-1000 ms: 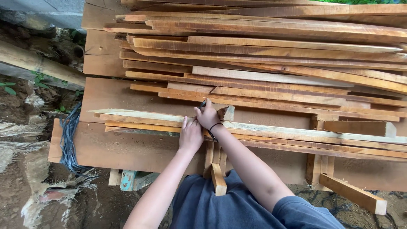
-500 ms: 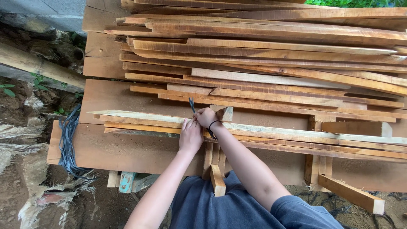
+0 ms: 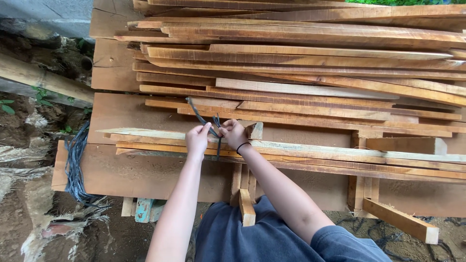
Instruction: Bundling wood slats together using plastic ties.
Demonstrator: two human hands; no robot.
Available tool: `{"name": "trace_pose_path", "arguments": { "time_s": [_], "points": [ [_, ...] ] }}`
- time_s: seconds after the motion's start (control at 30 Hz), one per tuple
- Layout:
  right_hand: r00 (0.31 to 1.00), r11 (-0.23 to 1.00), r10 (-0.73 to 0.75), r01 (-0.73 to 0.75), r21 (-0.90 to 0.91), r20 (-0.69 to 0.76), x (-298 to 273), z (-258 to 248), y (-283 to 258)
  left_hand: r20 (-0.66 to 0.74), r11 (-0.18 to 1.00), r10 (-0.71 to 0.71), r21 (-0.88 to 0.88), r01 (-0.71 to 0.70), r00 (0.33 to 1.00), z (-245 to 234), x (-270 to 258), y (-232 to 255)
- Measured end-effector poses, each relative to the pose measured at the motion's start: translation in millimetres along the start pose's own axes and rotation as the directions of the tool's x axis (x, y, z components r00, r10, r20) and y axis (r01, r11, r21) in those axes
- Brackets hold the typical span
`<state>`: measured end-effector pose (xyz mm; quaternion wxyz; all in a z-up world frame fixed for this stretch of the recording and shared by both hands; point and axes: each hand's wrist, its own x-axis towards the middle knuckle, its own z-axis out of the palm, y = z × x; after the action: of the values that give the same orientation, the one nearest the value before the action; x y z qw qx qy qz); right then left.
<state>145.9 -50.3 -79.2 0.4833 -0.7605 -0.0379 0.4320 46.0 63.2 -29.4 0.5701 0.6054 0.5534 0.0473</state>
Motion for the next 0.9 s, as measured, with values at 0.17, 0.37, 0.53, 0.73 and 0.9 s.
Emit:
{"name": "trace_pose_path", "arguments": {
  "time_s": [0.17,0.37,0.53,0.73,0.9],
  "points": [
    [0.999,0.994,-0.030,0.032,-0.105,0.018,-15.2,-6.0,-13.4,-0.022,0.979,0.132,0.162,-0.126,0.991,7.7,20.8,11.5],
    [0.995,0.956,-0.084,0.096,-0.278,0.057,4.9,-0.2,16.6,0.013,0.945,0.229,0.237,-0.225,0.973,15.7,-6.7,47.5],
    [0.993,0.929,-0.091,0.109,-0.353,0.069,4.5,3.2,17.7,0.314,0.854,0.274,0.354,-0.380,0.909,6.6,14.9,23.5],
    [0.989,0.971,-0.054,0.084,-0.223,0.136,6.7,-2.2,14.2,0.601,0.537,0.080,0.646,-0.542,0.795,-9.3,39.3,-7.4],
    [0.989,0.988,-0.052,0.072,-0.138,0.140,9.7,-6.3,14.5,0.543,0.410,0.354,0.642,-0.648,0.762,-24.3,12.2,1.2]
  ]
}}
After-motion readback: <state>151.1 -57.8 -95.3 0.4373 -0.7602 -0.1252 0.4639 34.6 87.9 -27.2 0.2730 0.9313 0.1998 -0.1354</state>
